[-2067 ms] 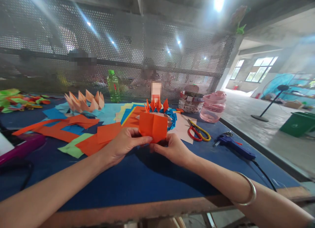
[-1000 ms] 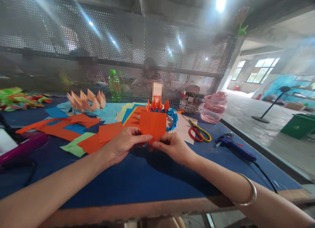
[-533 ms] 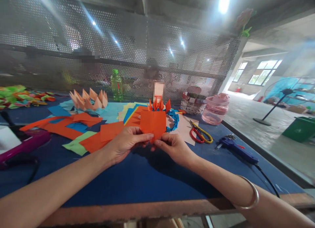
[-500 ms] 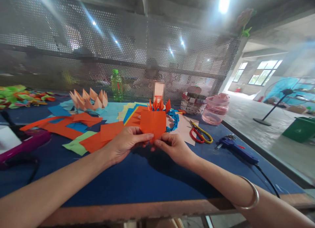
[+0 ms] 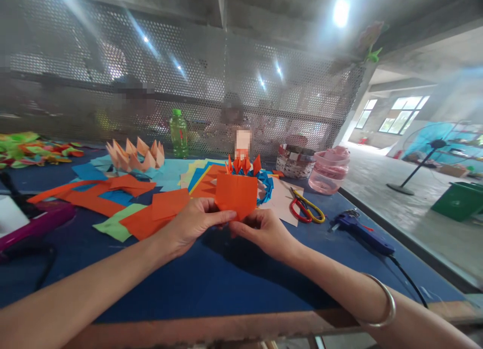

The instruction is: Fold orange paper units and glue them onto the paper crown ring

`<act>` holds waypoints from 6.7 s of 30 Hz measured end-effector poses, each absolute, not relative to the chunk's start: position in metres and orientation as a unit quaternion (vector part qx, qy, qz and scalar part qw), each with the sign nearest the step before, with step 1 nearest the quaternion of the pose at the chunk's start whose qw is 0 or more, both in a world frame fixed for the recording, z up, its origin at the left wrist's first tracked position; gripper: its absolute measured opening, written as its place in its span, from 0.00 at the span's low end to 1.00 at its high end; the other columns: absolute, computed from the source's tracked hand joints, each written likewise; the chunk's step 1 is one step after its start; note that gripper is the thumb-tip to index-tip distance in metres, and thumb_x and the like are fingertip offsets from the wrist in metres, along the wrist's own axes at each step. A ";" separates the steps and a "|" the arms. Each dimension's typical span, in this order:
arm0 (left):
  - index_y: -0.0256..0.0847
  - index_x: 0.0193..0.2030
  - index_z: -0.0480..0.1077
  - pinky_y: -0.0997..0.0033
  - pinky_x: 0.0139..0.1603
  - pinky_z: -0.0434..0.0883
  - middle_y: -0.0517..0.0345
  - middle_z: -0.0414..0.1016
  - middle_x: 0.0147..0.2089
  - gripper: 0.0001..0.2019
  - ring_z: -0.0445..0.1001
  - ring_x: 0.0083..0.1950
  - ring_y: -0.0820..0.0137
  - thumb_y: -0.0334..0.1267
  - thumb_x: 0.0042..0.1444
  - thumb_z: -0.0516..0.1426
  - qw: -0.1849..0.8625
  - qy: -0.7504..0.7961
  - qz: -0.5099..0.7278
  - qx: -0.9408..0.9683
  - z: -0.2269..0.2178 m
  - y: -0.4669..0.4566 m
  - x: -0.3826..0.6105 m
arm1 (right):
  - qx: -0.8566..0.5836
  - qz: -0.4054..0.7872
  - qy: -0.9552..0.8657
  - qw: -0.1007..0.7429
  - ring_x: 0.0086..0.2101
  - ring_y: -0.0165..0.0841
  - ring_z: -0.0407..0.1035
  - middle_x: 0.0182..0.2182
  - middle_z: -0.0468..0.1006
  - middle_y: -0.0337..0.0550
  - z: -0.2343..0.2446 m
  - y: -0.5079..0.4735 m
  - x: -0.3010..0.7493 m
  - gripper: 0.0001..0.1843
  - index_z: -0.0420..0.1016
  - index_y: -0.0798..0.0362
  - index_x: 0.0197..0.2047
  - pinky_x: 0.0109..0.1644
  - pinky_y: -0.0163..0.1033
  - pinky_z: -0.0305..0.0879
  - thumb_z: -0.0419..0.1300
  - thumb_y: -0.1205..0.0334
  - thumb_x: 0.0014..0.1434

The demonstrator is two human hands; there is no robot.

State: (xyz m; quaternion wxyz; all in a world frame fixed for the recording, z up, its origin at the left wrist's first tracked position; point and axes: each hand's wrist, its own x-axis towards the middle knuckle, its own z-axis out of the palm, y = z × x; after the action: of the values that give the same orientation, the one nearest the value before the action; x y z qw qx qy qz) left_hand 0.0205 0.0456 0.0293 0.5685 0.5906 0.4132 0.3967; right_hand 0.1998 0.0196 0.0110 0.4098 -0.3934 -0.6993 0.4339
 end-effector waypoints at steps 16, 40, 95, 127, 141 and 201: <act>0.38 0.26 0.78 0.77 0.30 0.66 0.60 0.77 0.25 0.12 0.69 0.26 0.77 0.45 0.42 0.69 0.580 0.398 0.404 0.585 0.033 0.045 0.021 | -0.432 0.354 -0.710 0.428 0.26 0.30 0.69 0.25 0.80 0.43 0.013 0.021 0.202 0.14 0.80 0.58 0.29 0.31 0.34 0.62 0.60 0.56 0.57; 0.37 0.31 0.80 0.74 0.33 0.66 0.57 0.78 0.27 0.11 0.70 0.29 0.73 0.43 0.43 0.69 0.587 0.375 0.376 0.611 0.030 0.046 0.019 | -0.407 0.432 -0.690 0.414 0.27 0.31 0.69 0.25 0.79 0.45 0.015 0.018 0.201 0.22 0.79 0.58 0.28 0.32 0.35 0.62 0.63 0.45 0.54; 0.40 0.31 0.81 0.77 0.28 0.71 0.53 0.83 0.32 0.11 0.75 0.32 0.70 0.43 0.41 0.70 0.597 0.380 0.364 0.606 0.031 0.044 0.021 | -0.437 0.250 -0.693 0.516 0.25 0.28 0.64 0.25 0.74 0.38 0.018 0.014 0.202 0.10 0.66 0.52 0.29 0.31 0.35 0.60 0.60 0.57 0.59; 0.37 0.29 0.78 0.77 0.28 0.71 0.58 0.80 0.27 0.06 0.74 0.26 0.74 0.37 0.44 0.66 0.590 0.372 0.346 0.627 0.032 0.039 0.025 | -0.363 0.522 -0.552 0.539 0.24 0.30 0.72 0.24 0.79 0.40 0.019 0.015 0.195 0.14 0.78 0.57 0.32 0.33 0.35 0.71 0.70 0.54 0.47; 0.38 0.32 0.78 0.77 0.31 0.73 0.57 0.82 0.29 0.10 0.79 0.31 0.71 0.41 0.46 0.67 0.606 0.358 0.308 0.641 0.029 0.039 0.026 | -0.369 0.483 -0.565 0.558 0.21 0.28 0.68 0.23 0.76 0.38 0.021 0.013 0.196 0.11 0.76 0.57 0.29 0.26 0.32 0.67 0.67 0.57 0.50; 0.39 0.22 0.73 0.75 0.32 0.66 0.63 0.71 0.22 0.15 0.67 0.27 0.74 0.49 0.46 0.66 0.486 0.369 0.451 0.652 0.041 0.038 0.024 | -0.400 0.445 -0.579 0.553 0.28 0.31 0.72 0.31 0.81 0.43 0.023 0.014 0.198 0.14 0.79 0.57 0.34 0.32 0.33 0.67 0.68 0.55 0.49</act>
State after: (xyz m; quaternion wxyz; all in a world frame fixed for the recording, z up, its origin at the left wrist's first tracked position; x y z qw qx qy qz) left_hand 0.0244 0.0375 0.0407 0.4859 0.6516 0.3692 0.4505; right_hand 0.1982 0.0139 0.0227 0.5530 -0.4002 -0.5795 0.4452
